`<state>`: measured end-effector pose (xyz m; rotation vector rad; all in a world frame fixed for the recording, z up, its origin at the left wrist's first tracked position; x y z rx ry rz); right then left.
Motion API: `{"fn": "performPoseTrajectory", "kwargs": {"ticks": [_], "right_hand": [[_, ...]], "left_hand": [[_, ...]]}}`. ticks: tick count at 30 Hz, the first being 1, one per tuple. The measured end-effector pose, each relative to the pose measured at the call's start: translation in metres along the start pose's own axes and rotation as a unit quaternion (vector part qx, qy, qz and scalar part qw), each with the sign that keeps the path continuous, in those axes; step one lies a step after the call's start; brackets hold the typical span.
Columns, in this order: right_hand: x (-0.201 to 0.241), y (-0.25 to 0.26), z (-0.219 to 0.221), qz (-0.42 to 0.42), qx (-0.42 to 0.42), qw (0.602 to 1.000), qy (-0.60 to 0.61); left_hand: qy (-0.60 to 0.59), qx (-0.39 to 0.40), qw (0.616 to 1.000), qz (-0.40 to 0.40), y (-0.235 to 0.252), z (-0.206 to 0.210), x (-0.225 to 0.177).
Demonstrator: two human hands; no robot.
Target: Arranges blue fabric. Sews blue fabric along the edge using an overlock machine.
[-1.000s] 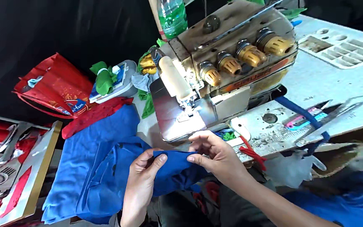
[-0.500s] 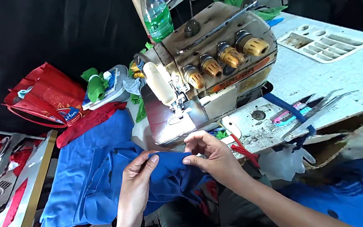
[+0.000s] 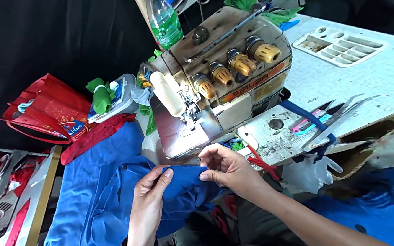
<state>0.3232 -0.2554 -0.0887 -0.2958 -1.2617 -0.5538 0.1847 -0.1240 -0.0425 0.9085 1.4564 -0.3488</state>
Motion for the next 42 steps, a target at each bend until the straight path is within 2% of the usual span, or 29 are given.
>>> {"fn": "performPoseTrajectory", "kwargs": {"ticks": [4, 10, 19, 26, 30, 34, 38, 42], "right_hand": [[0.004, 0.000, 0.001, 0.005, 0.016, 0.999, -0.035], [0.020, -0.007, 0.001, -0.096, 0.001, 0.985, -0.143], [0.019, -0.009, -0.002, -0.087, 0.009, 0.988, -0.127], [0.022, -0.011, 0.001, -0.118, 0.030, 0.980, -0.158], [0.039, -0.021, 0.004, -0.158, 0.039, 0.973, -0.161], [0.030, -0.010, 0.000, -0.126, 0.016, 0.979, -0.160], [0.045, -0.008, -0.002, -0.134, -0.020, 0.973, -0.187], [0.036, 0.001, -0.013, -0.123, -0.071, 0.953, -0.269]], "left_hand": [[0.017, 0.030, 0.999, 0.003, 0.001, 0.005, -0.001], [0.042, 0.053, 0.998, 0.005, 0.005, 0.009, -0.004], [0.077, 0.063, 0.995, 0.013, 0.013, 0.010, -0.010], [0.074, 0.080, 0.994, 0.030, 0.022, 0.017, -0.020], [0.053, 0.113, 0.991, 0.047, 0.027, 0.025, -0.031], [0.132, 0.107, 0.984, 0.059, 0.042, 0.030, -0.035], [0.218, 0.117, 0.957, 0.153, 0.064, 0.046, -0.052], [0.303, 0.116, 0.902, 0.284, 0.074, 0.069, -0.053]]}}
Point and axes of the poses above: each hand's wrist, its own y-axis towards the middle knuckle, its own z-axis out of the palm, x = y × z, the point moved 10 cm from there along y, towards the middle knuckle, and after that the axes turned 12 degrees about z, right-handed, at the moved point
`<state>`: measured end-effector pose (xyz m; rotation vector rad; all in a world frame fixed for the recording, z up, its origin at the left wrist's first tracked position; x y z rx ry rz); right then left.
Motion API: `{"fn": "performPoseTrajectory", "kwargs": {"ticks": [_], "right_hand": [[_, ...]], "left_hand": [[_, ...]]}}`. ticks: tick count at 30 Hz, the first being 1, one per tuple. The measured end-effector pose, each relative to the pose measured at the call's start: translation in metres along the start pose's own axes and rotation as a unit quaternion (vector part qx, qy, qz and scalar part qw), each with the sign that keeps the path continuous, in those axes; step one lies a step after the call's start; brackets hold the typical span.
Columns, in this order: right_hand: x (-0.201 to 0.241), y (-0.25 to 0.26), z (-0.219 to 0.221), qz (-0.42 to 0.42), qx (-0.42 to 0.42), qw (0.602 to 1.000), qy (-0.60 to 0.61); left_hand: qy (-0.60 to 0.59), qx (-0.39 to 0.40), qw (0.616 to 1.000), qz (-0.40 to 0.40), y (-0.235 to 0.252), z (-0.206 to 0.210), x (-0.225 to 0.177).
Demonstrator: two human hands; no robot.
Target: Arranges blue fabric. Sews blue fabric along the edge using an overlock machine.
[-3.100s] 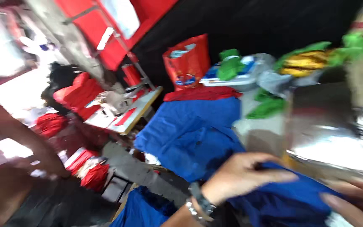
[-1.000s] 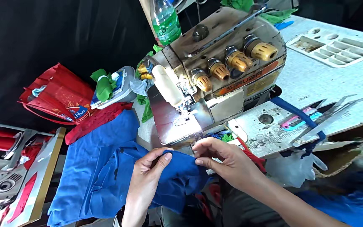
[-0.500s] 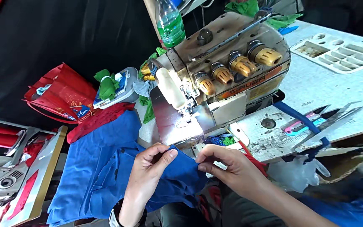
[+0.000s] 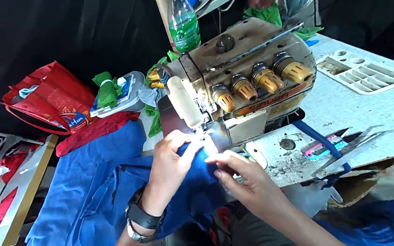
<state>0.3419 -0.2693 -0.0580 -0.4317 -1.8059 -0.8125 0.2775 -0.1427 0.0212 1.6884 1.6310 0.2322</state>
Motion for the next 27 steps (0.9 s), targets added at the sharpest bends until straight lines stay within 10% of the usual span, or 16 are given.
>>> {"fn": "performPoseTrajectory", "kwargs": {"ticks": [10, 27], "right_hand": [[0.005, -0.001, 0.005, 0.006, -0.023, 0.981, -0.192], [0.001, 0.005, -0.007, 0.084, 0.007, 0.992, 0.090]], "left_hand": [[0.157, -0.115, 0.981, -0.003, -0.022, -0.008, -0.006], [0.142, -0.049, 0.988, 0.044, -0.038, 0.020, -0.021]]}}
Point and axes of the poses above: each hand's wrist, its own y-axis towards the middle knuckle, its own z-axis out of the palm, x = y × z, the point moved 10 cm from there along y, towards the middle knuckle, and after that the axes turned 12 degrees about z, right-handed, at the moved point
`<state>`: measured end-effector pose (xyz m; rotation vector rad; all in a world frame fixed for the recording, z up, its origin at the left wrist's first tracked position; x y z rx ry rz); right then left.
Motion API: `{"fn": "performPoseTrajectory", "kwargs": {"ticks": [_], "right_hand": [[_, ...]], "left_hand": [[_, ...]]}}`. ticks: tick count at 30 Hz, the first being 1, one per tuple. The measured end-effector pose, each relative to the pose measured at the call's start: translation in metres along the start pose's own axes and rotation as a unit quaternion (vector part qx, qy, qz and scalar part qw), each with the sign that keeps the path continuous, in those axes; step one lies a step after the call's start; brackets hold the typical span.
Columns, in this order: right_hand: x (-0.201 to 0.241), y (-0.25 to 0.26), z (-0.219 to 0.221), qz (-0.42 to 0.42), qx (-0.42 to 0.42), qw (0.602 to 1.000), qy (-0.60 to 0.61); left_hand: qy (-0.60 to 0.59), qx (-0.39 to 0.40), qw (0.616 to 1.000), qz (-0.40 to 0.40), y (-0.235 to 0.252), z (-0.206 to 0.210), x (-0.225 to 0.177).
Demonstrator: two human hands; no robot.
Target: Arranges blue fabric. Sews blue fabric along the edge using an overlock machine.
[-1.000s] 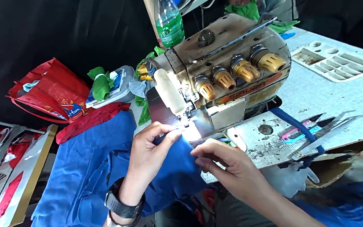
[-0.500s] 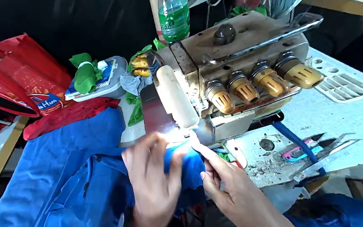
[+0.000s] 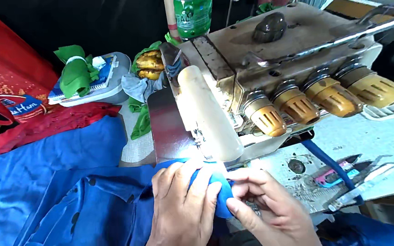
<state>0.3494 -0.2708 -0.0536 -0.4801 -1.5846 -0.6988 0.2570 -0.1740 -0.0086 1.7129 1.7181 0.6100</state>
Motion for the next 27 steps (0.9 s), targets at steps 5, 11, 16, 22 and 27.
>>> {"fn": "performPoseTrajectory", "kwargs": {"ticks": [5, 11, 16, 22, 27], "right_hand": [[-0.003, -0.002, 0.006, 0.024, 0.060, 0.997, -0.034], [-0.023, 0.008, 0.004, 0.111, 0.087, 0.984, -0.108], [-0.010, 0.017, 0.000, 0.091, 0.042, 0.994, -0.046], [-0.006, 0.016, -0.002, 0.057, -0.021, 0.998, -0.007], [-0.013, 0.014, -0.003, 0.040, -0.050, 0.998, 0.024]], "left_hand": [[0.001, 0.025, 0.998, 0.064, 0.001, 0.002, -0.014], [0.009, 0.013, 0.999, 0.030, -0.003, 0.003, -0.007], [0.024, 0.010, 1.000, -0.002, -0.002, -0.002, 0.001], [0.029, 0.012, 0.999, -0.012, 0.005, -0.001, 0.007], [0.030, 0.009, 0.999, -0.007, 0.005, 0.000, 0.008]]}}
Point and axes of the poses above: each hand's wrist, its own y-axis towards the middle knuckle, its own z-axis out of the palm, x = y × z, the point moved 10 cm from there along y, towards the middle knuckle, and after that the axes turned 12 degrees about z, right-handed, at the moved point
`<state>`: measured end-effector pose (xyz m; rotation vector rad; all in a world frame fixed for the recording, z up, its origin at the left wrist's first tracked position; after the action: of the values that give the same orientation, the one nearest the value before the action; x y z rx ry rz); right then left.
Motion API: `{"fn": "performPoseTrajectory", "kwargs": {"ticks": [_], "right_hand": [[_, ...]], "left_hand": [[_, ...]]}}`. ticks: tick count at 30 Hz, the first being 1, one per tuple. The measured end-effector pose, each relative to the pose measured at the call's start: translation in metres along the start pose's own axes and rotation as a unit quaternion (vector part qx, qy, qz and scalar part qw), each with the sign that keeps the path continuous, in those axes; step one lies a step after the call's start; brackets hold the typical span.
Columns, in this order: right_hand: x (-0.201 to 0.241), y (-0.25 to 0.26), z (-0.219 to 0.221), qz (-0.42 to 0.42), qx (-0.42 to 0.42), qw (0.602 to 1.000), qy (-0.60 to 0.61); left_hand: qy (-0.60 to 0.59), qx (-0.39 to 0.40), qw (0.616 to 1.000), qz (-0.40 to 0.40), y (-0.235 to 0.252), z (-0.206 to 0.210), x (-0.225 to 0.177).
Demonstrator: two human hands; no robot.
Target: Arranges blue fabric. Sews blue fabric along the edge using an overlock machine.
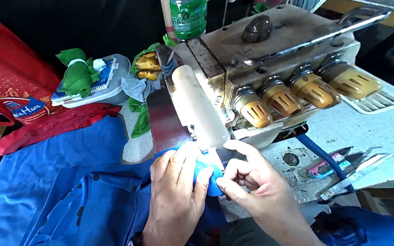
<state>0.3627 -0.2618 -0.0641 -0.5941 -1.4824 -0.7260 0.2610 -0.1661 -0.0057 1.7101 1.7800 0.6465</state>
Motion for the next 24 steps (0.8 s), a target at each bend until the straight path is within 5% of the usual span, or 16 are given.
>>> {"fn": "performPoseTrajectory", "kwargs": {"ticks": [18, 24], "right_hand": [[0.001, -0.018, -0.003, 0.008, -0.037, 0.999, 0.021], [0.000, -0.018, -0.008, 0.007, -0.026, 0.999, 0.035]], "left_hand": [[-0.032, -0.010, 0.999, 0.020, 0.003, -0.002, -0.004], [0.086, 0.066, 0.994, -0.024, -0.002, -0.012, -0.010]]}}
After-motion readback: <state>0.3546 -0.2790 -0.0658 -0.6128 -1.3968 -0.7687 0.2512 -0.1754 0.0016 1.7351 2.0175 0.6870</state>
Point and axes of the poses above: each hand's wrist, its own y-axis towards the middle knuckle, its own z-axis out of the palm, x = y × z, the point moved 10 cm from there along y, towards the middle knuckle, and after that the axes turned 12 degrees about z, right-handed, at the moved point
